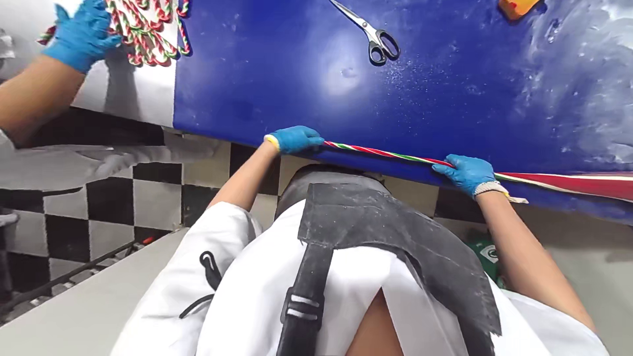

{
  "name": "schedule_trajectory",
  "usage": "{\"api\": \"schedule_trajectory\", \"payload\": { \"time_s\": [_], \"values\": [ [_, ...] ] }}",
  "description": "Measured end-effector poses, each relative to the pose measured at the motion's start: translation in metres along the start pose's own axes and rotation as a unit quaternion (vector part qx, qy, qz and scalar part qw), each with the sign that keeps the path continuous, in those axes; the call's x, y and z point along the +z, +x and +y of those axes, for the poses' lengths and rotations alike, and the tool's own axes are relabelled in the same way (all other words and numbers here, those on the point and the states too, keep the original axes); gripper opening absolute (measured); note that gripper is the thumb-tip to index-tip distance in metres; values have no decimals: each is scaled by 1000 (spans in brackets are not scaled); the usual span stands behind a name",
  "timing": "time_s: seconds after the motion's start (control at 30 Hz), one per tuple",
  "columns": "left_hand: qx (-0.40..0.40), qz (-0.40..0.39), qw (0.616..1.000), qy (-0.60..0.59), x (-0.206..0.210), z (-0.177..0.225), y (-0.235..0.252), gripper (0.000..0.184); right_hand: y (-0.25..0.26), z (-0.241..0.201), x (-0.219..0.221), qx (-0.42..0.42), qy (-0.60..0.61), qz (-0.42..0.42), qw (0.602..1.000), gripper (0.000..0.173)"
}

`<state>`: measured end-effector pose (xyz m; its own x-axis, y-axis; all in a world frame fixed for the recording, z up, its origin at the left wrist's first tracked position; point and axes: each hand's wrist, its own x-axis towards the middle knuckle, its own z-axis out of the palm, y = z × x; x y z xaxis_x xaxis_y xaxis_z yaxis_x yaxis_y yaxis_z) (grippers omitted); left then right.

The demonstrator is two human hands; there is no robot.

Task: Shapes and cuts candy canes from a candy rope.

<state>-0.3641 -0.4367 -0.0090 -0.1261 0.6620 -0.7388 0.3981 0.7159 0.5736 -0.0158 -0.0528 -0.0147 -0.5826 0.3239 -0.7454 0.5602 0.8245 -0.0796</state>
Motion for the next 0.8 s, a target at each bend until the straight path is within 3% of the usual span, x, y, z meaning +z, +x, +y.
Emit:
{"api": "schedule_trajectory", "payload": {
  "time_s": [0.07, 0.13, 0.17, 0.23, 0.33, 0.5, 0.57, 0.67, 0.73, 0.8],
  "values": [
    [-131, 84, 988, 24, -7, -22, -28, 49, -1, -1, 2, 3, 0, -1, 1000, 65],
    [-221, 267, 932, 104, 13, -23, -42, 46, -1, 1, 2, 3, -2, 1, 1000, 66],
    [-214, 354, 899, 143, 35, -20, -41, 45, -1, 1, 4, -1, -1, 1, 1000, 67],
    [-134, 430, 874, 182, 82, -10, -20, 61, 0, 3, 4, -9, -1, 0, 1000, 67],
    [-107, 442, 871, 186, 111, 12, 26, 95, 0, 4, 2, -17, -7, -7, 1000, 67],
    [-143, 446, 864, 185, 9, 36, 108, 93, 5, -27, -10, -53, -11, -30, 998, 69],
    [-115, 442, 870, 186, -30, 43, 135, 91, 14, -59, -17, -81, -1, -29, 996, 68],
    [34, 402, 896, 188, -46, 60, 141, 76, 32, -116, -29, -123, 35, -10, 992, 64],
    [156, 306, 915, 214, -20, 79, 119, 64, 43, -153, -35, -144, 51, 0, 988, 60],
    [242, 228, 903, 273, 30, 81, 92, 56, 48, -176, -29, -163, 50, 13, 985, 60]
  ]
}}
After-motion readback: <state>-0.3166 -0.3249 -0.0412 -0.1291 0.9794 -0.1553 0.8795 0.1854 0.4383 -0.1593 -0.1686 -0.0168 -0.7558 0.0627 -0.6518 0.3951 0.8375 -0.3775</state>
